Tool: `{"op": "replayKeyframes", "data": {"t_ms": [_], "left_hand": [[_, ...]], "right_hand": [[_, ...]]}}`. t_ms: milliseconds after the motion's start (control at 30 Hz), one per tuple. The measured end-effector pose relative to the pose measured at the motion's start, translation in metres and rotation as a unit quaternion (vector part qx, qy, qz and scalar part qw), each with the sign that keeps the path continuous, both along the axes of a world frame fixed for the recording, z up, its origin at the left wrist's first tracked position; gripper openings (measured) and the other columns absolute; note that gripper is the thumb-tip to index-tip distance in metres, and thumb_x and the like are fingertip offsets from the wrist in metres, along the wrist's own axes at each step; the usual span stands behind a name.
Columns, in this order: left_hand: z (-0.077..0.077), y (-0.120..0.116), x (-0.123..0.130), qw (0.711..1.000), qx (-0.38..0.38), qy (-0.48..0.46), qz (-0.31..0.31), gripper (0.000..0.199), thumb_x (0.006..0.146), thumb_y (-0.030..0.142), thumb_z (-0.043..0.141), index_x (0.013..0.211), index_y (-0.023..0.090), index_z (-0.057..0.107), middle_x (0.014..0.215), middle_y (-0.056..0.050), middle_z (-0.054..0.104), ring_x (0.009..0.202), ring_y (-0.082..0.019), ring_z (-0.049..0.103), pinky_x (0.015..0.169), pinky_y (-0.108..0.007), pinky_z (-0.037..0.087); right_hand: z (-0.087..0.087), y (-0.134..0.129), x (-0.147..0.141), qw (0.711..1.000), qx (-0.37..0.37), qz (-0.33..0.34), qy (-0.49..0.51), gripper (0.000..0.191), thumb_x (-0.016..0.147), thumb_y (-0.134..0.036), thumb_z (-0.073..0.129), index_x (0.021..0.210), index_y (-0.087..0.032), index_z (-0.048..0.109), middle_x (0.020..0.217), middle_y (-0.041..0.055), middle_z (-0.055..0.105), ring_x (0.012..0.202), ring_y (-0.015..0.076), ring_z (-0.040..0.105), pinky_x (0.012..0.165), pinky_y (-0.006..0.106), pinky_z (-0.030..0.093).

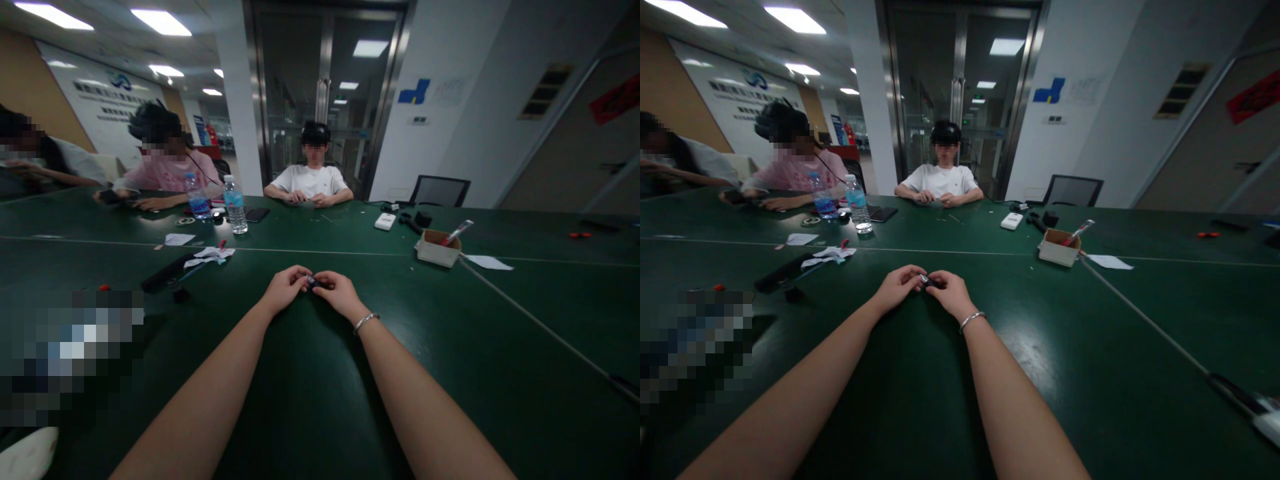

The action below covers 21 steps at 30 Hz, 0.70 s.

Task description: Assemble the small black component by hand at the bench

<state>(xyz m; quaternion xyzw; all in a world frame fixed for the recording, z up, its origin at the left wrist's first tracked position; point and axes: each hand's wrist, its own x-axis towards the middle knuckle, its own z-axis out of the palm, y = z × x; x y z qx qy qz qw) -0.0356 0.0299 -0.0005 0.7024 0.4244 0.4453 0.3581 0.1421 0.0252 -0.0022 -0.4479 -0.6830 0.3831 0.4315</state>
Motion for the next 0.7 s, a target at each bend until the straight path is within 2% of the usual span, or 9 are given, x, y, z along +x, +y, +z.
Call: {"op": "replayKeyframes", "data": {"t_ms": [167,367,500,700], "left_hand": [[0.002,-0.001,-0.002,0.999,-0.007,0.037,0.021,0.024,0.082,0.034,0.053,0.096,0.018,0.063,0.074,-0.001,0.064,0.065,-0.013,0.060,0.065,-0.026,0.047],[0.010,-0.008,-0.002,0.983,0.019,0.167,0.081,0.037,0.084,0.052,0.046,0.077,0.020,0.061,0.064,0.001,0.058,0.060,-0.013,0.053,0.058,-0.025,0.037],[0.017,-0.013,0.001,0.957,0.037,0.261,0.119,0.045,0.088,0.053,0.037,0.067,0.019,0.059,0.066,-0.001,0.060,0.063,-0.015,0.052,0.058,-0.025,0.033],[0.021,-0.018,0.003,0.934,0.014,0.326,0.146,0.056,0.092,0.052,0.026,0.066,0.020,0.064,0.070,-0.005,0.065,0.064,-0.017,0.056,0.057,-0.027,0.031]], "right_hand": [[-0.003,0.002,0.000,1.000,0.012,-0.007,-0.019,0.028,0.069,-0.019,0.071,0.096,-0.017,0.066,0.091,0.0054,0.071,0.083,0.0161,0.066,0.080,0.033,0.051],[0.003,-0.002,-0.001,0.998,0.026,-0.006,-0.056,0.026,0.068,-0.019,0.071,0.094,-0.018,0.067,0.091,0.0034,0.070,0.082,0.0153,0.064,0.078,0.030,0.050],[0.007,-0.007,-0.002,0.989,0.079,-0.013,-0.121,0.026,0.069,-0.017,0.069,0.094,-0.019,0.067,0.090,0.0019,0.068,0.078,0.0141,0.061,0.075,0.029,0.048],[0.012,-0.014,-0.006,0.960,0.177,-0.010,-0.215,0.023,0.072,-0.013,0.066,0.094,-0.020,0.065,0.086,0.0035,0.065,0.077,0.0160,0.056,0.072,0.030,0.045]]}}
